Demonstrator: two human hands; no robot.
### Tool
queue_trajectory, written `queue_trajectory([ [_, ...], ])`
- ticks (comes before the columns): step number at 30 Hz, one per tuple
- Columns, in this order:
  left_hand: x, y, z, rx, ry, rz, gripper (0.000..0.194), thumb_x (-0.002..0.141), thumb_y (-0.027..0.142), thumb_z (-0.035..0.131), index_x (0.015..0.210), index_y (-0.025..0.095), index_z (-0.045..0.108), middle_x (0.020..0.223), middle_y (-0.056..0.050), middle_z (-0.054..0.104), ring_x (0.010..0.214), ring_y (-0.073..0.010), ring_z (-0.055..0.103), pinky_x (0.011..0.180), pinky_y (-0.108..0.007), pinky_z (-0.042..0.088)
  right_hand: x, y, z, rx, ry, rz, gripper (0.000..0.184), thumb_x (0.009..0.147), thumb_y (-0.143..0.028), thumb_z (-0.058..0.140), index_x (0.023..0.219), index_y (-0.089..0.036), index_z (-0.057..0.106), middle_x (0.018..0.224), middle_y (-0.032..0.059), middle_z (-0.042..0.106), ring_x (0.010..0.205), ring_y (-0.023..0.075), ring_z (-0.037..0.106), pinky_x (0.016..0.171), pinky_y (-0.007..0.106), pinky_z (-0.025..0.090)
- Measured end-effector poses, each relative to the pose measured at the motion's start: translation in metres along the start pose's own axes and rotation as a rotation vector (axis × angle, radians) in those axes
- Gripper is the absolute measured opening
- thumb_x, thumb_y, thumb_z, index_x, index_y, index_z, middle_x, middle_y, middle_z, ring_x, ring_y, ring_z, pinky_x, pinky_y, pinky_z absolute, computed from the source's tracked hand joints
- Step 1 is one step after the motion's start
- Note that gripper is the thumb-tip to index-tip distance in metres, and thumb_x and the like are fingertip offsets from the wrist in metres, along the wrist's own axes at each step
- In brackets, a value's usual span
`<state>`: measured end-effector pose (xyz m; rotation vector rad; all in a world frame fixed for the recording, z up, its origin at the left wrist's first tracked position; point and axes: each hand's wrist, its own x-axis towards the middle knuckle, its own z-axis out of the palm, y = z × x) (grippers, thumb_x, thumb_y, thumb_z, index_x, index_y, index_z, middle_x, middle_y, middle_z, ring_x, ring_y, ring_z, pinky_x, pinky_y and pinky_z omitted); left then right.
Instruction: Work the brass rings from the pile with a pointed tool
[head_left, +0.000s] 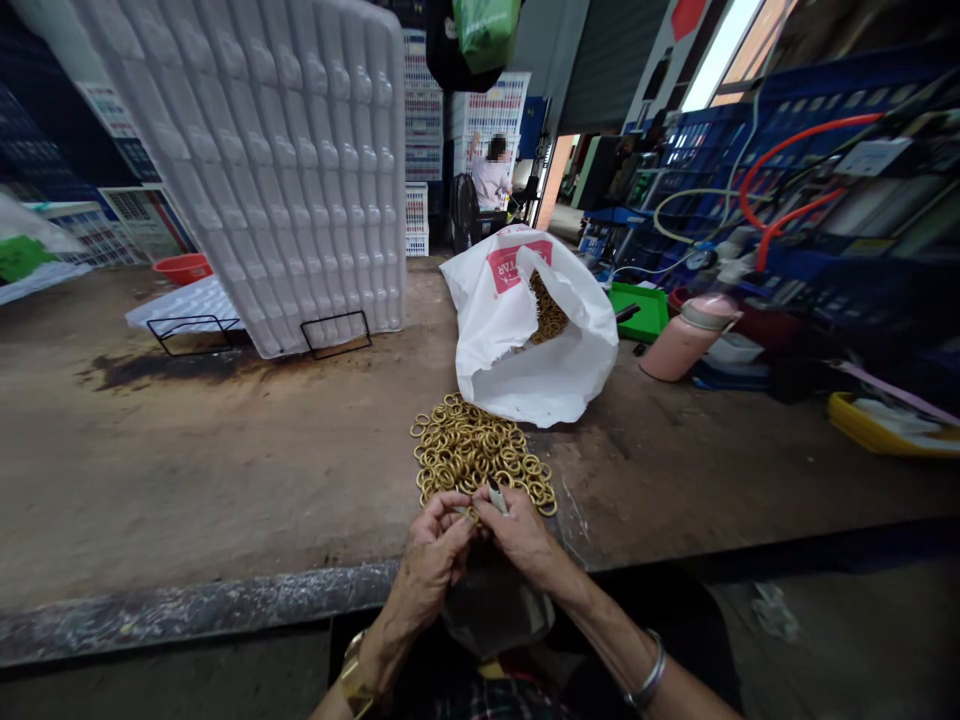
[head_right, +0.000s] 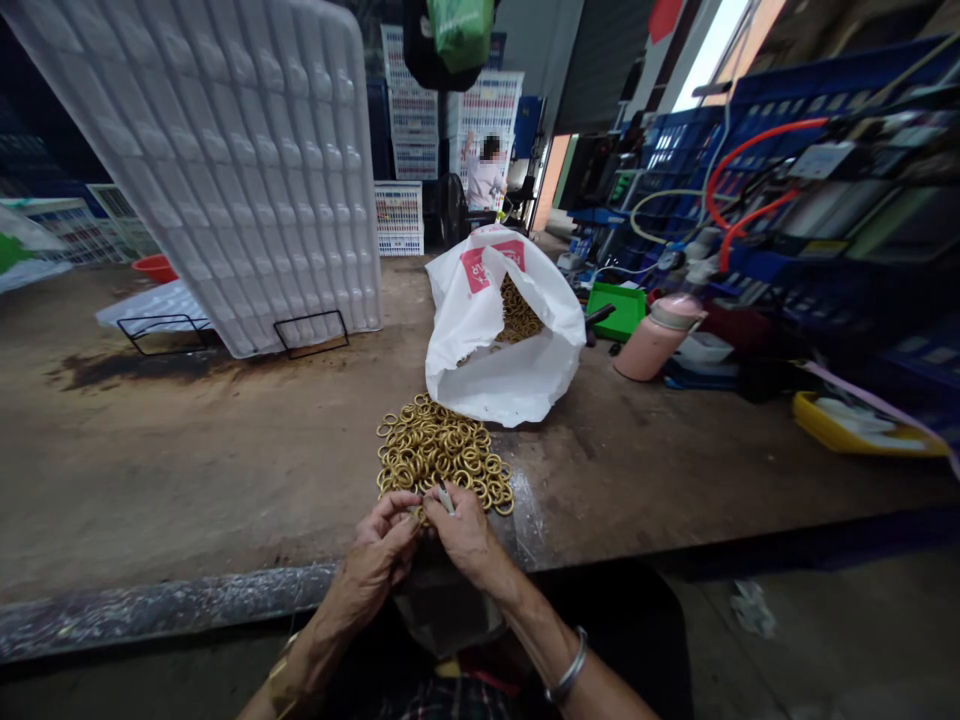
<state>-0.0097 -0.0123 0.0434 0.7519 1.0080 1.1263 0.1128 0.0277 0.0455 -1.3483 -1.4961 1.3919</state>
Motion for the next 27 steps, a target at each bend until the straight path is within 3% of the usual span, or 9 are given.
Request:
queue_trajectory([
  [9,0.0007,0.0003,0.0034,0.029,0.074,-0.019,0.038,0.069,0.053,0.061,0.078,0.017,0.049,0.054,0.006,0.048,0.036,-0.0025,0.029,0.034,-0.015,0.021,-0.0083,-0.0064,0.0012,0.214,-0.099,0.226,0.020,0.071,-0.037,0.050,0.068,-0.018,0.047,0.049,-0.0090,0.040,0.036,0.0027,0.023,0.035,0.017,0.015],
  [15,0.0028,0.0046,0.0057,0.084,0.110,-0.060,0.045,0.065,0.058,0.061,0.075,0.015,0.053,0.051,0.006,0.049,0.034,-0.0023,0.028,0.033,-0.016,0.018,-0.0099,-0.0047,0.0020,0.273,-0.145,0.302,0.017,0.068,-0.034,0.049,0.069,-0.018,0.047,0.050,-0.0092,0.042,0.034,0.0014,0.021,0.033,0.016,0.013],
  [22,0.0034,0.0070,0.0084,0.151,0.158,-0.046,0.046,0.063,0.061,0.060,0.065,0.017,0.048,0.045,0.007,0.046,0.032,-0.0025,0.028,0.033,-0.017,0.019,-0.0075,0.0003,0.0060,0.197,-0.096,0.241,0.017,0.072,-0.035,0.048,0.071,-0.018,0.048,0.048,-0.0091,0.041,0.034,0.0023,0.022,0.034,0.017,0.016],
  [27,0.0073,0.0009,0.0011,0.079,0.144,-0.063,0.045,0.066,0.060,0.059,0.071,0.017,0.047,0.051,0.006,0.049,0.032,-0.0023,0.029,0.031,-0.014,0.020,-0.0079,-0.0009,0.0040,0.098,-0.023,0.058,0.019,0.075,-0.035,0.050,0.081,-0.018,0.053,0.057,-0.0048,0.051,0.046,0.0067,0.041,0.044,0.018,0.033],
])
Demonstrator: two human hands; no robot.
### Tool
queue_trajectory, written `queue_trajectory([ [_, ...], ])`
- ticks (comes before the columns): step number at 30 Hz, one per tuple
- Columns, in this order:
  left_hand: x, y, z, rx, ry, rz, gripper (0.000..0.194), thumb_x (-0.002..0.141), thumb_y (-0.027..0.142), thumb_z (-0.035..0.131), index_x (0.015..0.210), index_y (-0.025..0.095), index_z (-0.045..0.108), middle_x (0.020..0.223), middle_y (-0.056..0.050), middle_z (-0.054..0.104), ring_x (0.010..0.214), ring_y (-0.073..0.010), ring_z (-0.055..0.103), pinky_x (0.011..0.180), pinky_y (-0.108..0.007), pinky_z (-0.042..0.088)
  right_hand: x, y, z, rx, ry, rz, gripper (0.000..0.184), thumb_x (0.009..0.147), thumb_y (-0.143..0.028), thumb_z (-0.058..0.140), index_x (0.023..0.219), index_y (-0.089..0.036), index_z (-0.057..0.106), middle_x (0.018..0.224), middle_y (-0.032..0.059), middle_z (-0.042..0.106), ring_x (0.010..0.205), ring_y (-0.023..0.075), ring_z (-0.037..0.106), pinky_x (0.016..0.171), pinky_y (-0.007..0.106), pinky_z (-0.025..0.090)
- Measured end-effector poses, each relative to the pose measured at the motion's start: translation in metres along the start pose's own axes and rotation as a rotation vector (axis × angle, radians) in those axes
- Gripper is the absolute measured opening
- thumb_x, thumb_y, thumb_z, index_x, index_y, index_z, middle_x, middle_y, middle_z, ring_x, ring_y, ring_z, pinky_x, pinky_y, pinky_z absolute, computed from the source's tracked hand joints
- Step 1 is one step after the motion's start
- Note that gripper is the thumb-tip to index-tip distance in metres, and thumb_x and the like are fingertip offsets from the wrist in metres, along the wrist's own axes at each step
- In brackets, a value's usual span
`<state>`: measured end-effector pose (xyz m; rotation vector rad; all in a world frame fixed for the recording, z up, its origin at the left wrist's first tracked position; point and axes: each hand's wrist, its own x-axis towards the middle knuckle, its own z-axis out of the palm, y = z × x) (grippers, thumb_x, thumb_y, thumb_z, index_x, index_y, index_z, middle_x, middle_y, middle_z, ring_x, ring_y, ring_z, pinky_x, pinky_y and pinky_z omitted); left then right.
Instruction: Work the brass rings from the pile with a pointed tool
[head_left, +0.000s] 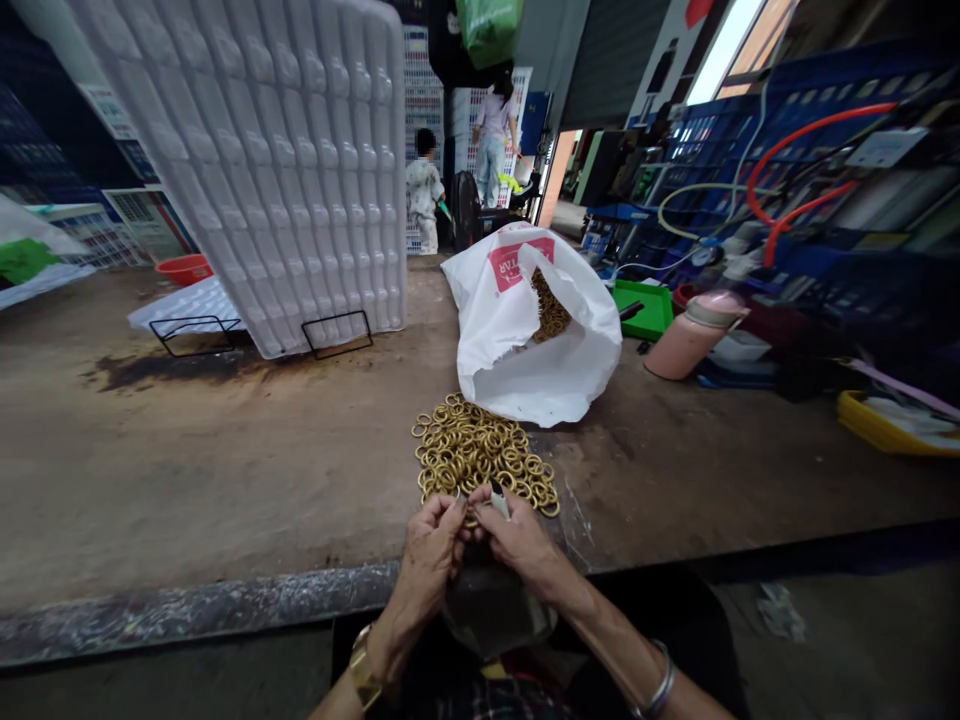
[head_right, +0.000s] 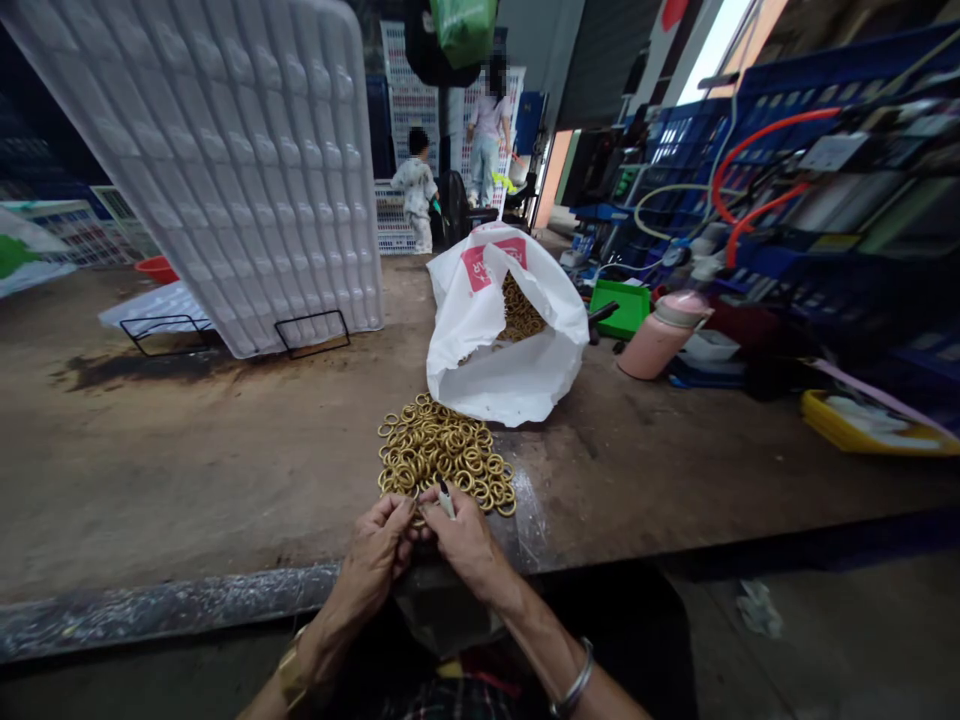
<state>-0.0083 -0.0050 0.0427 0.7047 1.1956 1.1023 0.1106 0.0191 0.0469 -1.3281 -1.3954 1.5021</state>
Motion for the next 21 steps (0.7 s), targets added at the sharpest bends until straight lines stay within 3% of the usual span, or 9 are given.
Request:
queue_trajectory([
  [2,0.0024,-0.0022,-0.0028,-0.048,-0.010,-0.009,0.044,0.066,0.058,0.060,0.071,0.017,0.046,0.051,0.007,0.047,0.033,-0.0020,0.029,0.031,-0.014,0.020,-0.0018,-0.0020,-0.0012,-0.098,-0.002,-0.113,0.020,0.075,-0.036,0.053,0.084,-0.018,0.054,0.067,-0.0023,0.055,0.058,0.0095,0.049,0.055,0.021,0.039],
  [6,0.0045,-0.0035,-0.0056,-0.120,-0.034,-0.024,0.041,0.067,0.054,0.063,0.073,0.017,0.046,0.052,0.008,0.044,0.035,-0.0015,0.030,0.032,-0.012,0.021,-0.0044,-0.0037,-0.0013,-0.285,0.020,-0.242,0.019,0.078,-0.036,0.052,0.083,-0.018,0.056,0.073,-0.0008,0.058,0.068,0.0118,0.052,0.065,0.024,0.040],
  [21,0.0059,-0.0024,-0.0061,-0.108,-0.106,-0.060,0.036,0.072,0.050,0.058,0.074,0.017,0.046,0.054,0.005,0.049,0.035,-0.0021,0.033,0.031,-0.012,0.020,-0.0030,-0.0028,-0.0027,-0.256,0.052,-0.215,0.026,0.080,-0.042,0.048,0.068,-0.019,0.050,0.058,-0.0046,0.047,0.056,0.0093,0.042,0.055,0.021,0.035],
])
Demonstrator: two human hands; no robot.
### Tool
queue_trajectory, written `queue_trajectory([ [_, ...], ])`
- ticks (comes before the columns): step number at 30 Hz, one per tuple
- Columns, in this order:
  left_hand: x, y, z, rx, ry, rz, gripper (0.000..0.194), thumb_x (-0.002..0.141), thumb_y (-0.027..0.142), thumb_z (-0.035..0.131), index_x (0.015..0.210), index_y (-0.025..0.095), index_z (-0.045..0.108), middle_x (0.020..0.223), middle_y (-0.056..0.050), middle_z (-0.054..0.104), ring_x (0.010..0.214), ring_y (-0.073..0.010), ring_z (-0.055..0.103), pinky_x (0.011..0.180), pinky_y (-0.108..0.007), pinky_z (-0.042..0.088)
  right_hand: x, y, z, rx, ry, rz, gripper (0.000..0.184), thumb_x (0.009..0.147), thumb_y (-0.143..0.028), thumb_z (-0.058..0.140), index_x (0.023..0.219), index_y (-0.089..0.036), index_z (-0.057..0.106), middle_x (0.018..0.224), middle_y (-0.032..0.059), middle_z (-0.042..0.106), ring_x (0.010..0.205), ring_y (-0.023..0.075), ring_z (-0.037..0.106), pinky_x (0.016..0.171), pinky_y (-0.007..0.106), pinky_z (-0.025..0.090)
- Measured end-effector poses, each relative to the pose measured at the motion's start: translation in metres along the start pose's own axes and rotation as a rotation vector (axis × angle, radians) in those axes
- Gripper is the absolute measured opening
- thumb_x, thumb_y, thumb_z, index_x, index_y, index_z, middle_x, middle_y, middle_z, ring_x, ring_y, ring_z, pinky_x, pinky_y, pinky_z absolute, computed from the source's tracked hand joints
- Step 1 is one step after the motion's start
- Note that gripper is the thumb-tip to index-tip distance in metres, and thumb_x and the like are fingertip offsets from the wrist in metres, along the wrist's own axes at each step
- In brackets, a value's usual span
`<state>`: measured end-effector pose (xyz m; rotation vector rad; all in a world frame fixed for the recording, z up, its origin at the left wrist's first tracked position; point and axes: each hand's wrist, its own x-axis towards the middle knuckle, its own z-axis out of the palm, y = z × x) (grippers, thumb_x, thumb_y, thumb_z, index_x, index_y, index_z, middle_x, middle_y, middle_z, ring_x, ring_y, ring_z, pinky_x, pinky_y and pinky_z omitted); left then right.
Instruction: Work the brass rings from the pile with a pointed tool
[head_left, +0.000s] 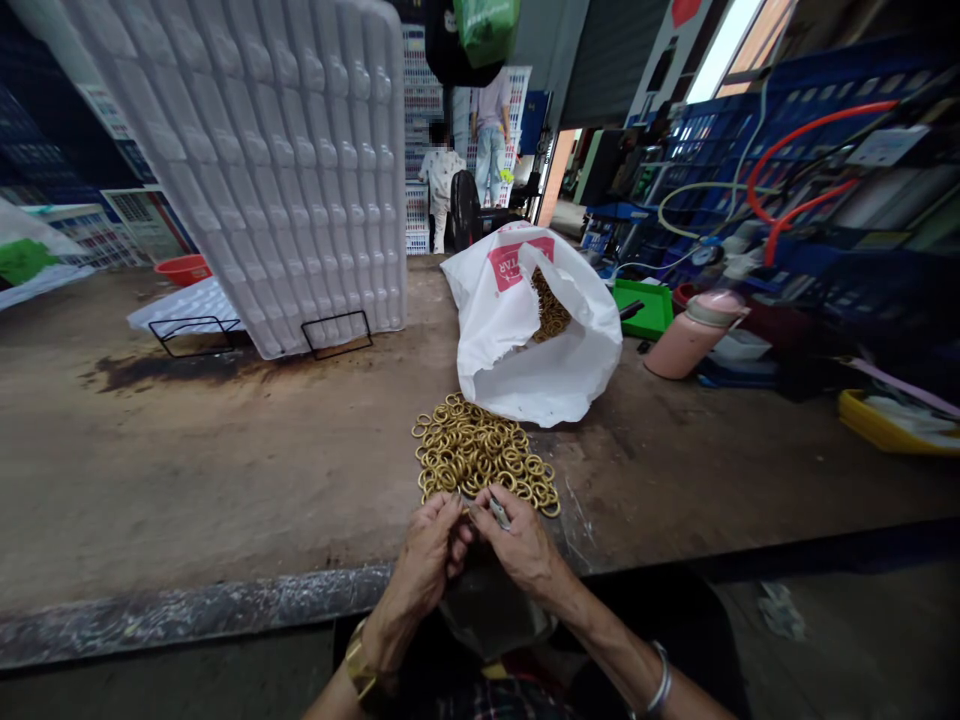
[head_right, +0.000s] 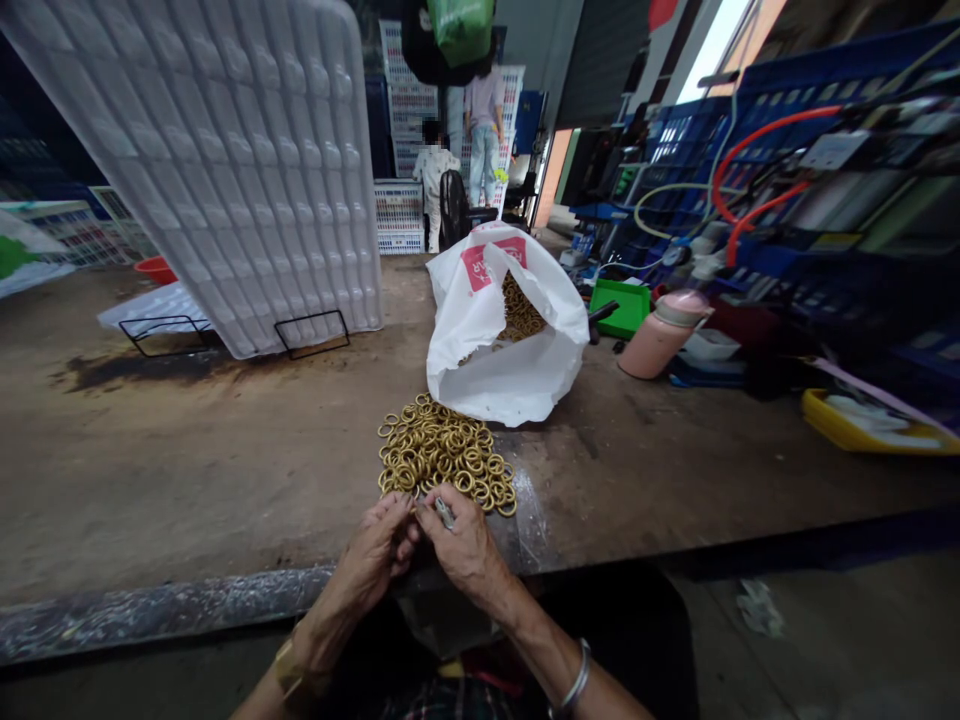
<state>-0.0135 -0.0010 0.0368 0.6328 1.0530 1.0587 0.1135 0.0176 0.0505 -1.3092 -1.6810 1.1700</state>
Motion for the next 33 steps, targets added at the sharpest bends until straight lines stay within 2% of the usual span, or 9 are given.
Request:
queue_trajectory([
  [5,0.000,0.003,0.002,0.065,-0.028,-0.015,0.040,0.072,0.055,0.054,0.073,0.016,0.047,0.055,0.003,0.052,0.035,-0.0027,0.035,0.030,-0.013,0.021,0.002,0.000,0.001,0.122,0.002,0.088,0.026,0.076,-0.044,0.048,0.067,-0.019,0.046,0.054,-0.0052,0.045,0.051,0.0090,0.038,0.051,0.022,0.033],
  [9,0.000,0.004,0.004,0.054,-0.066,-0.002,0.039,0.073,0.053,0.053,0.077,0.014,0.049,0.064,0.001,0.055,0.038,-0.0029,0.038,0.031,-0.013,0.023,0.003,0.004,0.003,0.198,0.009,0.146,0.026,0.077,-0.043,0.046,0.066,-0.019,0.044,0.052,-0.0058,0.043,0.047,0.0077,0.035,0.047,0.021,0.030],
  [13,-0.001,0.001,0.003,0.006,-0.047,0.020,0.035,0.074,0.049,0.054,0.076,0.015,0.046,0.066,0.001,0.054,0.039,-0.0027,0.037,0.031,-0.013,0.022,0.004,0.007,0.003,0.243,0.016,0.158,0.028,0.078,-0.042,0.045,0.062,-0.019,0.042,0.051,-0.0061,0.041,0.045,0.0065,0.033,0.044,0.020,0.027],
  [16,-0.002,0.000,0.002,0.000,-0.043,0.033,0.035,0.074,0.049,0.055,0.084,0.016,0.046,0.068,0.001,0.055,0.039,-0.0029,0.036,0.031,-0.013,0.023,0.004,0.009,0.004,0.245,0.014,0.165,0.029,0.079,-0.042,0.045,0.061,-0.019,0.042,0.051,-0.0060,0.041,0.045,0.0060,0.033,0.043,0.020,0.026],
  [24,-0.004,0.001,0.002,-0.012,-0.020,0.064,0.038,0.071,0.050,0.060,0.086,0.017,0.047,0.059,0.007,0.046,0.039,-0.0024,0.030,0.034,-0.013,0.021,0.002,0.014,0.007,0.285,-0.055,0.213,0.028,0.078,-0.042,0.047,0.064,-0.019,0.044,0.050,-0.0068,0.041,0.042,0.0053,0.030,0.042,0.019,0.025],
  [28,-0.005,-0.002,0.001,0.109,-0.001,0.070,0.036,0.074,0.050,0.056,0.084,0.017,0.048,0.049,0.009,0.040,0.038,-0.0032,0.025,0.034,-0.013,0.021,0.001,0.013,0.010,0.257,-0.009,0.239,0.030,0.079,-0.045,0.046,0.064,-0.018,0.045,0.049,-0.0066,0.041,0.043,0.0053,0.030,0.043,0.019,0.025],
  [31,-0.004,-0.006,-0.001,0.168,0.057,0.078,0.039,0.071,0.053,0.058,0.084,0.017,0.048,0.049,0.009,0.042,0.037,-0.0032,0.026,0.033,-0.013,0.021,0.003,0.013,0.010,0.223,-0.015,0.249,0.032,0.079,-0.047,0.046,0.065,-0.018,0.047,0.050,-0.0060,0.043,0.044,0.0058,0.033,0.044,0.019,0.026],
  [33,-0.002,-0.010,-0.002,0.176,0.054,0.070,0.042,0.070,0.055,0.058,0.085,0.017,0.048,0.050,0.008,0.045,0.036,-0.0032,0.028,0.033,-0.013,0.022,0.004,0.014,0.010,0.210,-0.011,0.247,0.033,0.080,-0.047,0.045,0.065,-0.018,0.048,0.050,-0.0060,0.042,0.045,0.0061,0.035,0.045,0.019,0.028],
])
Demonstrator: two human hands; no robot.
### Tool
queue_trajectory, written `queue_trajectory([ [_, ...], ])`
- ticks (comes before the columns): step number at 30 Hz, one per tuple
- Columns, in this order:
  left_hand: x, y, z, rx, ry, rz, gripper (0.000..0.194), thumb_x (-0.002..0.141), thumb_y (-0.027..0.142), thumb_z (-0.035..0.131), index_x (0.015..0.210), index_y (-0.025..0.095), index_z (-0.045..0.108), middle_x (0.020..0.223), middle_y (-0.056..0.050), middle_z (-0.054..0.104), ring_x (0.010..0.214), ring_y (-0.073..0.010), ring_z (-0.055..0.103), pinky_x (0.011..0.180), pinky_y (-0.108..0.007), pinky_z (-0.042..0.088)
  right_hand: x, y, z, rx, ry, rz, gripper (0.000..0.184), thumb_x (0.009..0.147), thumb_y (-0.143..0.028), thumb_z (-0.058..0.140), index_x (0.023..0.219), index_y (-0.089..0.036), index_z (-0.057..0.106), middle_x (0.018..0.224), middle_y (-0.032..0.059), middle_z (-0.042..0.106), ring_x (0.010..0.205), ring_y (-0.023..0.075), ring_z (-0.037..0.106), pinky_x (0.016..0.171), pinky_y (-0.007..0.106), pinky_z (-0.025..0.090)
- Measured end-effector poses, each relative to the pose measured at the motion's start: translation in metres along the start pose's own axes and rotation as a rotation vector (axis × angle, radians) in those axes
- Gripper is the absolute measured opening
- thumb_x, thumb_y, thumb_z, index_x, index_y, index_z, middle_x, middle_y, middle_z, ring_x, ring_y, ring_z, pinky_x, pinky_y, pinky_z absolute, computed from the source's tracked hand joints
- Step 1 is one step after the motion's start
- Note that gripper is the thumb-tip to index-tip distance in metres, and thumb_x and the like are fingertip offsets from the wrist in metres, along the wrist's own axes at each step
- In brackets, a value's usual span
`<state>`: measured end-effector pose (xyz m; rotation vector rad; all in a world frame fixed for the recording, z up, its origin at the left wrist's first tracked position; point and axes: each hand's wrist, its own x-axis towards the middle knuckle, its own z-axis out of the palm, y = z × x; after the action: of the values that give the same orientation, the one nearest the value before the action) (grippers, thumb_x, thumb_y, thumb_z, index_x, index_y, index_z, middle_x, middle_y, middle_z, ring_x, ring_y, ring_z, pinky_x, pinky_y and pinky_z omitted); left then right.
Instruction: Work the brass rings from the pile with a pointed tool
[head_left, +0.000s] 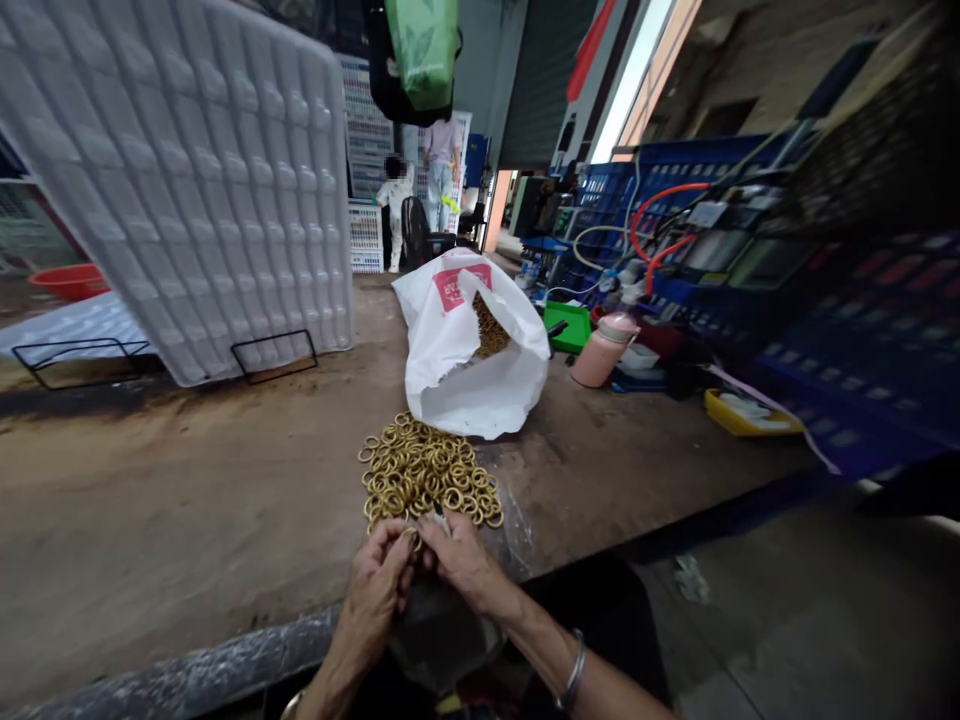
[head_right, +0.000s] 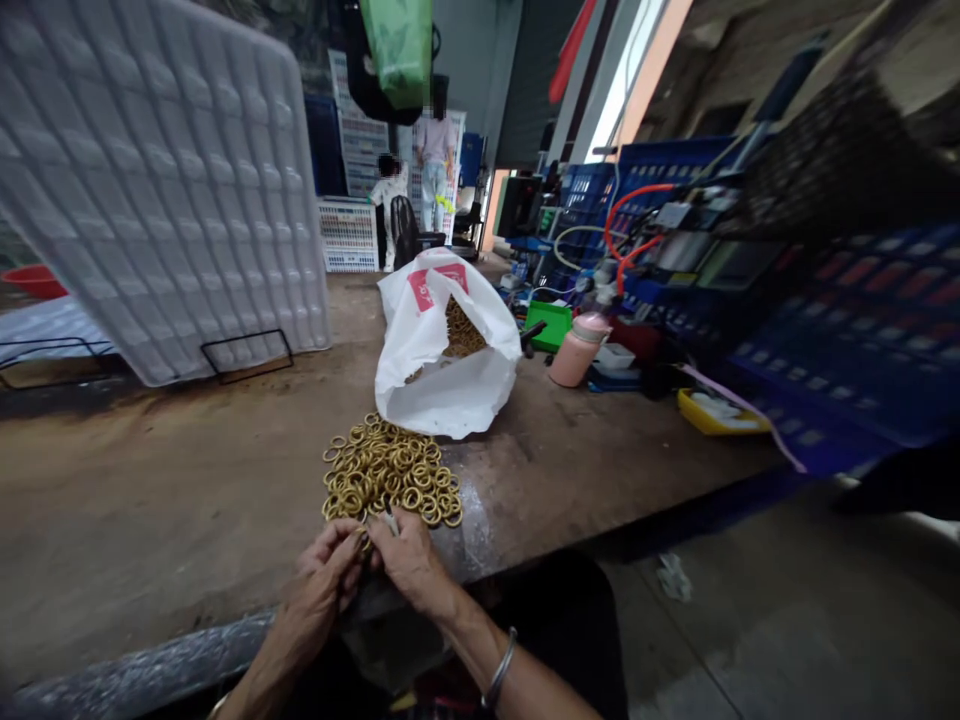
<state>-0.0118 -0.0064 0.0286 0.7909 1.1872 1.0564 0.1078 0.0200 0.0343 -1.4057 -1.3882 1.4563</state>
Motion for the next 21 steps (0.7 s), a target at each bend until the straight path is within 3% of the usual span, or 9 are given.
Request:
queue_trajectory([
  [9,0.0046,-0.0094,-0.0010,-0.053,-0.042,0.006,0.046,0.070,0.054,0.058,0.097,0.019,0.046,0.054,0.008,0.048,0.032,-0.0026,0.031,0.031,-0.013,0.022,0.0028,0.0037,0.0011,0.004,0.055,-0.019,0.023,0.075,-0.039,0.050,0.065,-0.018,0.046,0.055,-0.0061,0.041,0.052,0.0076,0.035,0.049,0.019,0.029],
  [15,0.0023,-0.0030,0.0028,-0.032,-0.032,-0.027,0.049,0.064,0.060,0.059,0.087,0.019,0.046,0.052,0.008,0.048,0.031,-0.0025,0.031,0.029,-0.013,0.022,0.0027,0.0055,0.0028,0.001,0.109,-0.013,0.022,0.073,-0.039,0.052,0.067,-0.018,0.047,0.057,-0.0056,0.042,0.056,0.0084,0.037,0.052,0.019,0.031],
  [21,0.0022,-0.0059,0.0027,-0.017,-0.102,-0.003,0.049,0.065,0.063,0.056,0.080,0.018,0.044,0.051,0.009,0.047,0.030,-0.0014,0.028,0.029,-0.013,0.022,0.0021,0.0050,0.0042,0.008,0.120,-0.031,0.023,0.071,-0.039,0.052,0.065,-0.018,0.046,0.059,-0.0044,0.043,0.058,0.0093,0.038,0.053,0.020,0.032],
])
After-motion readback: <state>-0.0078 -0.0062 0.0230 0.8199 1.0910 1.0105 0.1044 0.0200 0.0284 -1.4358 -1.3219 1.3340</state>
